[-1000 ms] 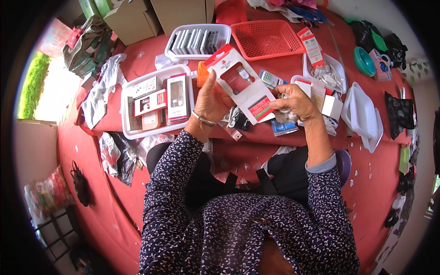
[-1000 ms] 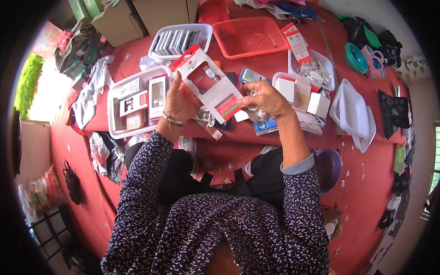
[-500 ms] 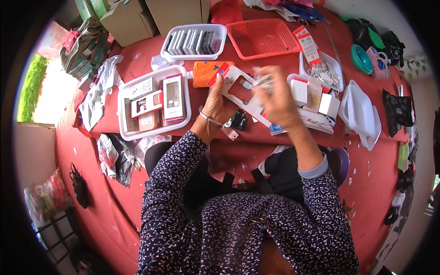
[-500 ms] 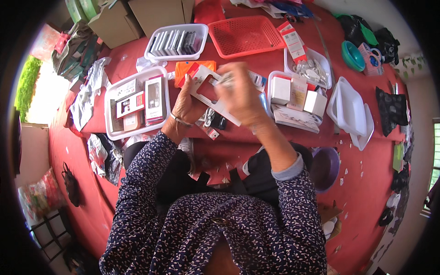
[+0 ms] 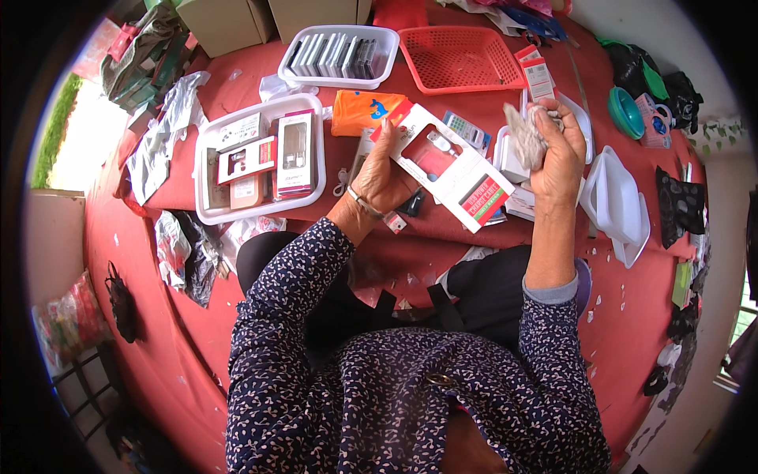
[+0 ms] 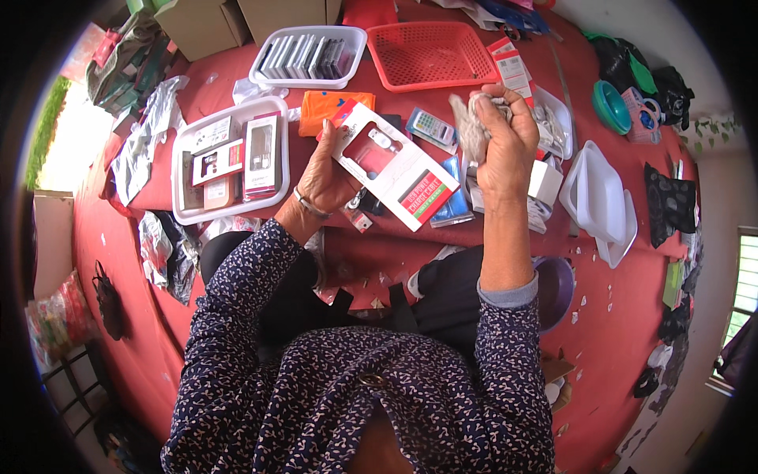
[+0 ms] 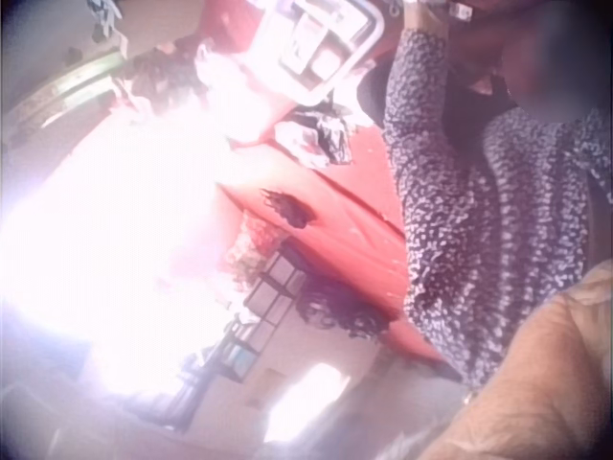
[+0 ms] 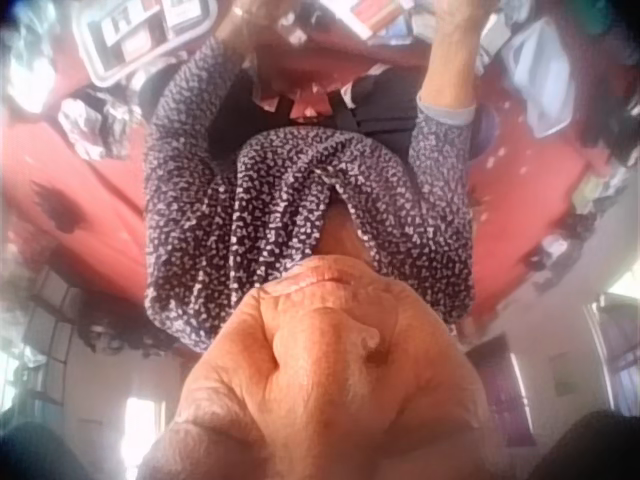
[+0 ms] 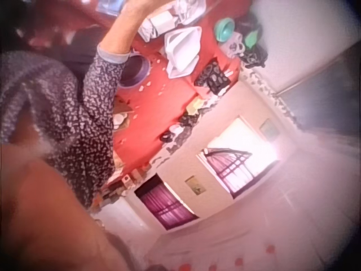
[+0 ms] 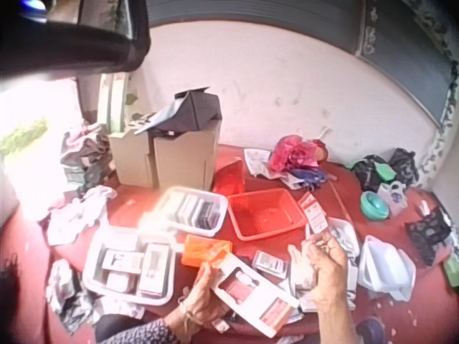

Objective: The person sits on the floor and wipes various small cardboard boxes with a cloth. They pick up each box, wipe it thoroughly, and place it into a white plastic container. The person also wipes a plastic container and organizes the items on the red floor.

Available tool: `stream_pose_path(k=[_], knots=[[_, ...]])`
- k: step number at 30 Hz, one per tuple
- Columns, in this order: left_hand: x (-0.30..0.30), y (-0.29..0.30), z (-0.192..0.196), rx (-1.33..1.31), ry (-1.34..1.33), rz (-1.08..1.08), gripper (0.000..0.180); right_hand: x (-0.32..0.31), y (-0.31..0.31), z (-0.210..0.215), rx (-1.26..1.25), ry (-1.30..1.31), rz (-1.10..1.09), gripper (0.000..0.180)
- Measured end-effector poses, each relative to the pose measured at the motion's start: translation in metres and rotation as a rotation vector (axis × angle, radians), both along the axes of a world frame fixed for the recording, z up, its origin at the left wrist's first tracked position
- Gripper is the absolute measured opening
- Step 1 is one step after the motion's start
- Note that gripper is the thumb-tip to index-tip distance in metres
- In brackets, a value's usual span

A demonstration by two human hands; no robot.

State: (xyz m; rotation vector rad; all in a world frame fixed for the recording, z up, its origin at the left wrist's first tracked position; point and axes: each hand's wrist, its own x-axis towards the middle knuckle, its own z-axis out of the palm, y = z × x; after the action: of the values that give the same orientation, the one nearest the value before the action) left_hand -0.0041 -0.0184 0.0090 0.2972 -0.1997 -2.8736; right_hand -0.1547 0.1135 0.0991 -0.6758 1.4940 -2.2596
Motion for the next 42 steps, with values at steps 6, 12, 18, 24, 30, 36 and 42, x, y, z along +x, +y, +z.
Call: stream_pose_path(k=[6, 12, 18, 24, 30, 36, 42], knots=[[-0.003, -0.002, -0.006, -0.027, 0.009, 0.045, 0.049, 0.051, -0.007, -0.001, 0.495, 0.78, 0.384, 0.013], [0.007, -0.01, 0.0, -0.232, -0.025, 0.001, 0.033, 0.009, 0.009, 0.01, 0.3, 0.195, 0.273, 0.012], [0.003, 0.004, -0.005, -0.286, -0.035, -0.116, 0.048, -0.013, -0.004, -0.02, -0.217, -0.624, 0.441, 0.02], [0.002, 0.006, -0.026, -0.276, -0.165, -0.241, 0.048, 0.01, -0.018, -0.025, -0.218, -0.766, 0.645, 0.021], [-0.001, 0.016, -0.019, -0.281, 0.024, -0.085, 0.037, 0.034, -0.033, -0.043, 0.646, 0.937, -0.003, 0.021], [0.005, 0.01, -0.023, -0.298, -0.038, -0.144, 0.046, 0.044, -0.028, -0.033, 0.635, 1.082, 0.294, 0.025], [0.015, 0.011, 0.004, -0.255, -0.026, -0.198, 0.054, -0.011, -0.018, -0.037, 0.692, 0.687, 0.004, 0.014]])
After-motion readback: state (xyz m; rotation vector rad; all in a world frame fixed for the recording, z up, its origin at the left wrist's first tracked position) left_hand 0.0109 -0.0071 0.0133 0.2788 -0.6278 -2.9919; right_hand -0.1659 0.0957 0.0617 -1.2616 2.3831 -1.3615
